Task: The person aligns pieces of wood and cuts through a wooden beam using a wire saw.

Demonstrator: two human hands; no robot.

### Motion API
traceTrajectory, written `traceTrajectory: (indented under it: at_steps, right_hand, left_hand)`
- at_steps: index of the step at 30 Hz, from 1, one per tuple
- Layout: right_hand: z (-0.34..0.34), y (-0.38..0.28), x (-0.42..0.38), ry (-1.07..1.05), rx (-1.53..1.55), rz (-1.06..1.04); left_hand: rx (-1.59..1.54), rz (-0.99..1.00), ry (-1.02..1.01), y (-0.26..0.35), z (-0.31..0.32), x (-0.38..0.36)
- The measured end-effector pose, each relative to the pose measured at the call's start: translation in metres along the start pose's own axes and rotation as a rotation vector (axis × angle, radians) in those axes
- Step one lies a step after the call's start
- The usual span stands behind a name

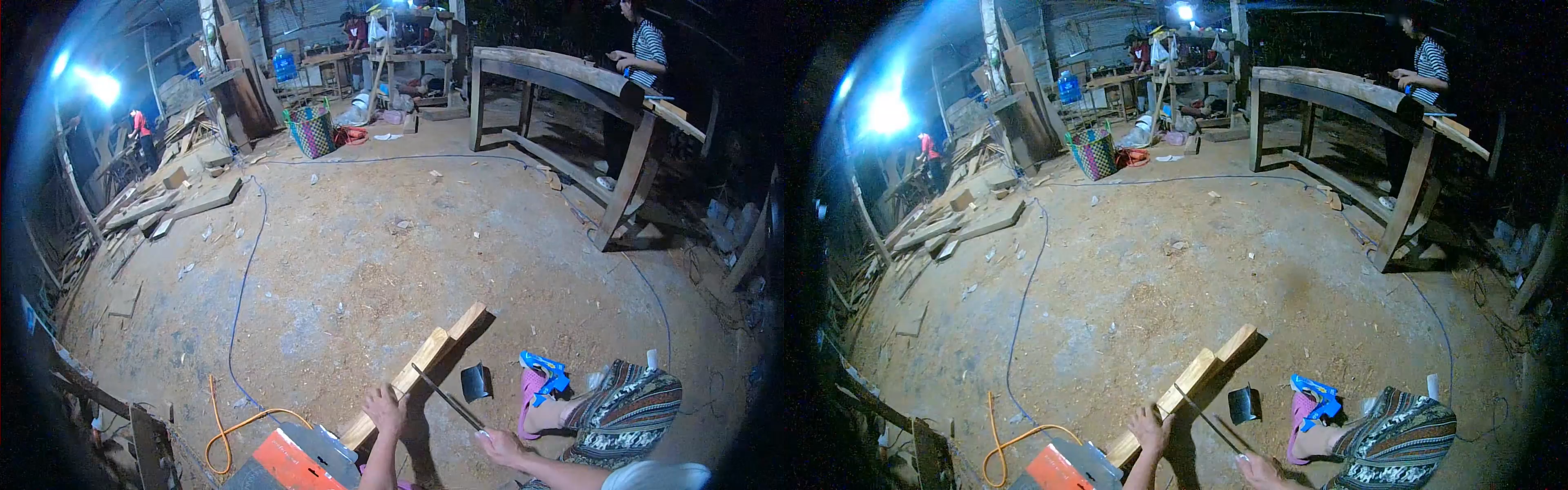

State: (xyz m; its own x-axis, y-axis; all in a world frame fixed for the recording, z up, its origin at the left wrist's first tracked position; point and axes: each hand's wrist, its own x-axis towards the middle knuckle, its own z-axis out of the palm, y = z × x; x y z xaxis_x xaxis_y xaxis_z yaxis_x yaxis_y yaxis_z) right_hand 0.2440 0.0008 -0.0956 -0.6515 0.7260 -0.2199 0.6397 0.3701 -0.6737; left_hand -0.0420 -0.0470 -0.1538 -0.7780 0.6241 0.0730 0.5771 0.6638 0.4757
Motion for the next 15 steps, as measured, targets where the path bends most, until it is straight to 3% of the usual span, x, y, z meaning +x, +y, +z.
traceTrajectory:
  at_steps: [11,15]
  right_hand:
    - [0.005,0.007,0.0,0.023,0.051,-0.07]
    - [0.014,0.019,0.002,0.011,0.062,-0.06]
  left_hand:
    - [-0.118,0.035,-0.09,-0.017,-0.008,0.024]
    - [-0.018,0.041,-0.122,-0.024,-0.009,0.036]
